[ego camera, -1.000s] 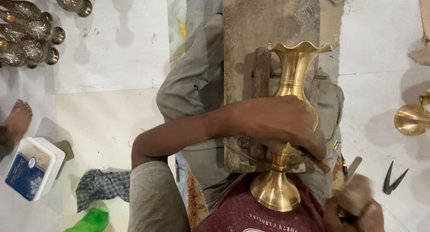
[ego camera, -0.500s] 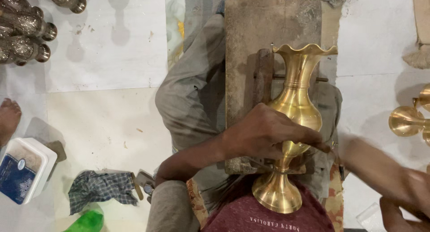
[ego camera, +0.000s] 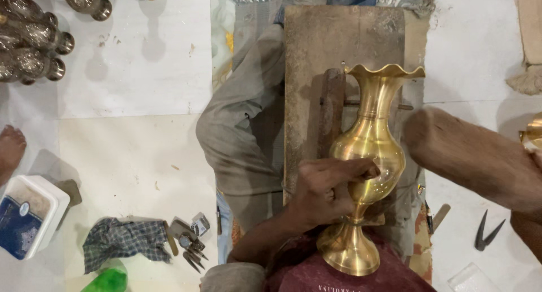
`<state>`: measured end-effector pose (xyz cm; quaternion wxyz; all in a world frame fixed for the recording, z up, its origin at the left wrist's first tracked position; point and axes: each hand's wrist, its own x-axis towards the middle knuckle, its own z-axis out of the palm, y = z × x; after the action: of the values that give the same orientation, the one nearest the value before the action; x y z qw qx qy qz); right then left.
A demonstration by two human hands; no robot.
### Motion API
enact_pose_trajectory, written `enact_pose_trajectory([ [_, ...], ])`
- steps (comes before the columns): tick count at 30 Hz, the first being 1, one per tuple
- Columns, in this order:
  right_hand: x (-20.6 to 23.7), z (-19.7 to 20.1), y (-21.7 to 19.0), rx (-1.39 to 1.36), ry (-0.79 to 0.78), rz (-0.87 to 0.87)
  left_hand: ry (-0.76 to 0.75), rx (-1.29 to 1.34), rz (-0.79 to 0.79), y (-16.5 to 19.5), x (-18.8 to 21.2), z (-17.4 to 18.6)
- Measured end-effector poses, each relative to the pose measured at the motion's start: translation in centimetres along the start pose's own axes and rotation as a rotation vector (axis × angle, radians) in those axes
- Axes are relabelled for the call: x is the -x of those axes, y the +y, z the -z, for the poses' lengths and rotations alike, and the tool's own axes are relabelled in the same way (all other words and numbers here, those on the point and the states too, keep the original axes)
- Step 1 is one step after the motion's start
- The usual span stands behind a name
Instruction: The person sits on the floor shaping a brass vase held against a wooden stake, striking it with a wooden mallet while rotating it. They use a small punch tool on the vase surface between hammering passes and continue hammering around the body.
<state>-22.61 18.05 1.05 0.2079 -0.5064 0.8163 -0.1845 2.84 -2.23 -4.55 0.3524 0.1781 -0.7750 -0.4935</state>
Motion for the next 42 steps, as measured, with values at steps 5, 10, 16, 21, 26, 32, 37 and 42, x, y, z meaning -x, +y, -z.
enact_pose_trajectory([
  [5, -4.3, 2.3, -3.2, 0.086, -0.183, 0.115, 0.236, 0.231, 0.169, 2.1, 1.0, -1.1],
  [10, -7.7, 4.0, -6.9, 0.184, -0.352, 0.187, 0.398, 0.068, 0.185, 2.5, 1.4, -2.3],
  [16, -5.0, 2.3, -6.1, -0.079, -0.366, 0.419, 0.758, 0.643, 0.018, -0.4, 0.7, -2.6],
  [21, 6.5, -9.9, -1.4, 0.027, -0.430, 0.597, 0.610, 0.795, 0.138, -1.0, 1.4, -1.2],
  [26, 12.5, -17.8, 3.1, 0.406, -0.554, 0.341, 0.279, 0.745, 0.245, 0.6, -0.4, -0.3],
  [32, 7.8, -13.0, 1.9, -0.686, -0.161, 0.259, 0.037, 0.330, 0.283, 1.7, -3.1, 0.6],
  [37, 3.5, -8.7, -3.9, -0.468, 0.260, -0.323, -0.071, 0.398, 0.232, 0.8, -3.3, 1.7],
  [42, -1.1, -4.3, -4.9, -0.470, 0.321, -0.142, -0.163, 0.442, 0.277, 0.0, -3.6, 2.1],
])
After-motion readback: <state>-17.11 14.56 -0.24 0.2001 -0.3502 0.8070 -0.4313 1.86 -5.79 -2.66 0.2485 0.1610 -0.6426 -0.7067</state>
